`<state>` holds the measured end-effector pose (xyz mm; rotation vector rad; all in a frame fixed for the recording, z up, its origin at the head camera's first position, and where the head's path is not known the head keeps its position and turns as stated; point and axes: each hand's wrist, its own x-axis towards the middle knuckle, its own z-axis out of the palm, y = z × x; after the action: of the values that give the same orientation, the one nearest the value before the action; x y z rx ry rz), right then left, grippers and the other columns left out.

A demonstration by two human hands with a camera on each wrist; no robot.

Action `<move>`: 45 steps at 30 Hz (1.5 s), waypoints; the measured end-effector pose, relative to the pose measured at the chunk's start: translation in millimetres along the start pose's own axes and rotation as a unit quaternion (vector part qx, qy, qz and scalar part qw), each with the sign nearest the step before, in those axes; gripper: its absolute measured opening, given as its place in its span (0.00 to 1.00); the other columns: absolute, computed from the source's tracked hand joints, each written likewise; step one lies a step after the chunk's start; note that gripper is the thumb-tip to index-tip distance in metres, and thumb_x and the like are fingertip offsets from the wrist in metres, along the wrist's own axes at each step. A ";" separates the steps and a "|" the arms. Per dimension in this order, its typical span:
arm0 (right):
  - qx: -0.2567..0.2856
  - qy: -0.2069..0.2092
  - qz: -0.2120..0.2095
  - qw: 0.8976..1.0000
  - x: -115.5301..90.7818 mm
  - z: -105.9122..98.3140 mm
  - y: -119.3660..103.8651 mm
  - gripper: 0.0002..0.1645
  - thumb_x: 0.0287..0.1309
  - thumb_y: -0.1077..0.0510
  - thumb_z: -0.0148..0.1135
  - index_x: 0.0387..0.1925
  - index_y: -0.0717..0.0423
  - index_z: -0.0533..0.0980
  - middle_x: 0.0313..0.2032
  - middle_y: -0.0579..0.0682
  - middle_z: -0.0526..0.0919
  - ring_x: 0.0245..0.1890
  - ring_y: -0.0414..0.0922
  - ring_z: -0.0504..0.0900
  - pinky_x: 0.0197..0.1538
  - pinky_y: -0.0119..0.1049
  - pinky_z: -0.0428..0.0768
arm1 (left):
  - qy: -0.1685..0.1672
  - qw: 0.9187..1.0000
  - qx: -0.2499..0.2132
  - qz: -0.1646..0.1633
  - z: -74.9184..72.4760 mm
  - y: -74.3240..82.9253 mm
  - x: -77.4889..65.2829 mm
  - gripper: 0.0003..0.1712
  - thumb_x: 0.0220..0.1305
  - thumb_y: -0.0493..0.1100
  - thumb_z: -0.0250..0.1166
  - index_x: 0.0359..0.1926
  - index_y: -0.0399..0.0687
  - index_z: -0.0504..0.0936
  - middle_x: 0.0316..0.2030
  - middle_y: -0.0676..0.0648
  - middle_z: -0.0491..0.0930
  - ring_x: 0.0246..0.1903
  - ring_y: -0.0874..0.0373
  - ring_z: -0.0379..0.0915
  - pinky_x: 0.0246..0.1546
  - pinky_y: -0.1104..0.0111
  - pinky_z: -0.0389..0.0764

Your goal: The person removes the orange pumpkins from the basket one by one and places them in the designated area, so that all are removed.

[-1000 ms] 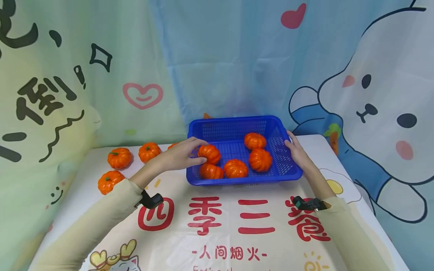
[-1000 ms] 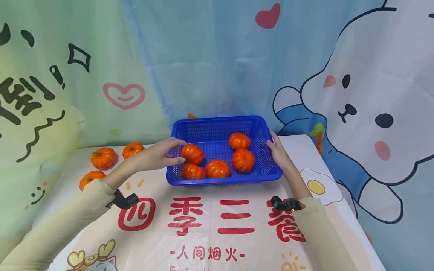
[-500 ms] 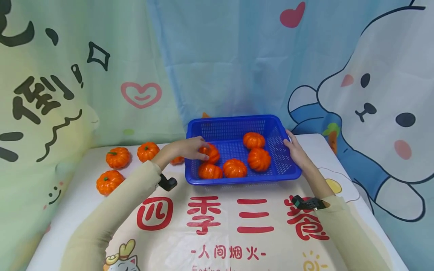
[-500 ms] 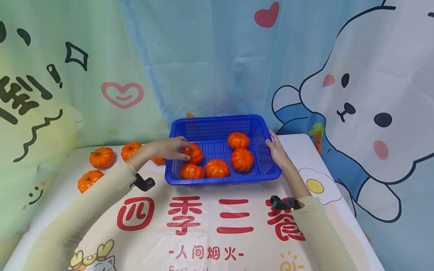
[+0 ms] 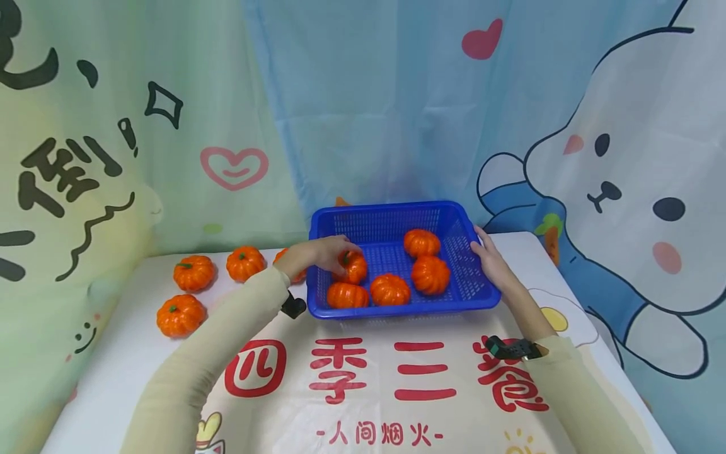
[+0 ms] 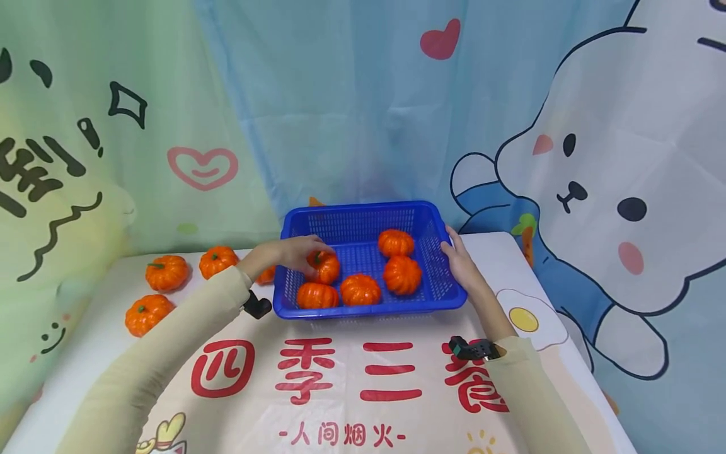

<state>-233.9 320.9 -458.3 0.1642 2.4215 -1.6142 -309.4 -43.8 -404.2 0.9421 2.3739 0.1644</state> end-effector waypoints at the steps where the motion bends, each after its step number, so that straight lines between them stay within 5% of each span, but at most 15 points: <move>1: -0.001 0.001 0.000 1.000 -0.3 0.7 0.8 0.36 0.75 0.42 0.27 0.76 0.39 0.28 0.77 0.60 0.33 0.76 0.65 0.38 0.72 0.69 0.36 | -0.001 1.000 0.005 0.002 1.0 -0.7 1.5 0.32 0.65 0.43 0.63 0.69 0.54 0.67 0.64 0.40 0.66 0.61 0.47 0.65 0.64 0.57 0.73; 12: -0.003 0.001 0.003 1.000 0.0 1.4 0.6 0.37 0.75 0.40 0.27 0.76 0.37 0.28 0.77 0.60 0.35 0.75 0.67 0.42 0.71 0.71 0.39 | -0.019 0.999 0.036 -0.014 4.1 -2.1 12.8 0.36 0.62 0.45 0.65 0.70 0.59 0.65 0.67 0.42 0.65 0.67 0.47 0.60 0.68 0.54 0.67; 17: 0.000 -0.001 0.007 1.000 -1.8 1.1 2.1 0.36 0.75 0.41 0.27 0.76 0.38 0.28 0.77 0.61 0.35 0.75 0.67 0.41 0.71 0.70 0.39 | 0.032 0.999 0.020 0.021 3.4 -0.6 2.0 0.36 0.60 0.45 0.67 0.69 0.57 0.67 0.62 0.40 0.67 0.59 0.46 0.66 0.62 0.55 0.73; 23: 0.004 -0.004 0.018 1.000 -1.2 -1.9 5.2 0.36 0.76 0.43 0.26 0.76 0.39 0.27 0.77 0.62 0.33 0.75 0.67 0.40 0.71 0.70 0.38 | 0.139 0.985 -0.054 0.088 -5.4 5.0 -38.4 0.37 0.56 0.48 0.71 0.67 0.59 0.68 0.58 0.41 0.65 0.52 0.48 0.68 0.51 0.58 0.79; 29: 0.009 -0.004 0.009 1.000 1.6 -1.6 2.0 0.37 0.76 0.43 0.28 0.76 0.39 0.28 0.77 0.60 0.32 0.76 0.66 0.38 0.72 0.68 0.37 | 0.265 0.948 -0.130 0.119 17.7 11.0 -105.9 0.39 0.52 0.48 0.74 0.65 0.58 0.69 0.53 0.44 0.67 0.42 0.53 0.69 0.36 0.62 0.81; 33: 0.001 -0.002 0.008 1.000 2.7 -0.5 -1.3 0.37 0.75 0.41 0.27 0.76 0.39 0.28 0.77 0.60 0.33 0.75 0.66 0.40 0.72 0.68 0.38 | 0.343 0.928 -0.139 0.040 58.4 7.2 -159.1 0.40 0.48 0.47 0.76 0.64 0.58 0.70 0.51 0.45 0.68 0.39 0.56 0.70 0.31 0.68 0.81; 37: -0.006 0.002 0.007 1.000 1.7 -1.7 -1.5 0.37 0.75 0.41 0.27 0.76 0.38 0.27 0.77 0.61 0.33 0.75 0.66 0.40 0.72 0.69 0.39 | 0.360 0.918 -0.150 -0.074 102.2 -9.9 -197.8 0.41 0.47 0.47 0.77 0.63 0.58 0.70 0.51 0.44 0.69 0.39 0.55 0.70 0.31 0.72 0.78; 41: 0.005 -0.004 0.008 1.000 -7.6 -0.4 -12.4 0.37 0.76 0.45 0.27 0.76 0.42 0.27 0.76 0.63 0.33 0.75 0.68 0.40 0.72 0.69 0.38 | 0.344 0.911 -0.172 -0.152 137.0 -31.2 -217.7 0.40 0.49 0.48 0.76 0.63 0.54 0.69 0.48 0.40 0.68 0.38 0.52 0.68 0.29 0.70 0.72; 45: 0.011 -0.011 0.014 1.000 -19.1 3.7 -30.2 0.36 0.76 0.50 0.27 0.76 0.47 0.27 0.75 0.66 0.32 0.74 0.69 0.39 0.72 0.68 0.37 | 0.340 0.904 -0.170 -0.193 150.6 -45.8 -226.9 0.44 0.49 0.50 0.76 0.65 0.47 0.65 0.47 0.36 0.70 0.36 0.49 0.68 0.28 0.65 0.75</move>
<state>-221.5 306.4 -427.9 0.1821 2.3751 -1.6239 -120.0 -242.1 -437.2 0.2384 2.9576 0.8365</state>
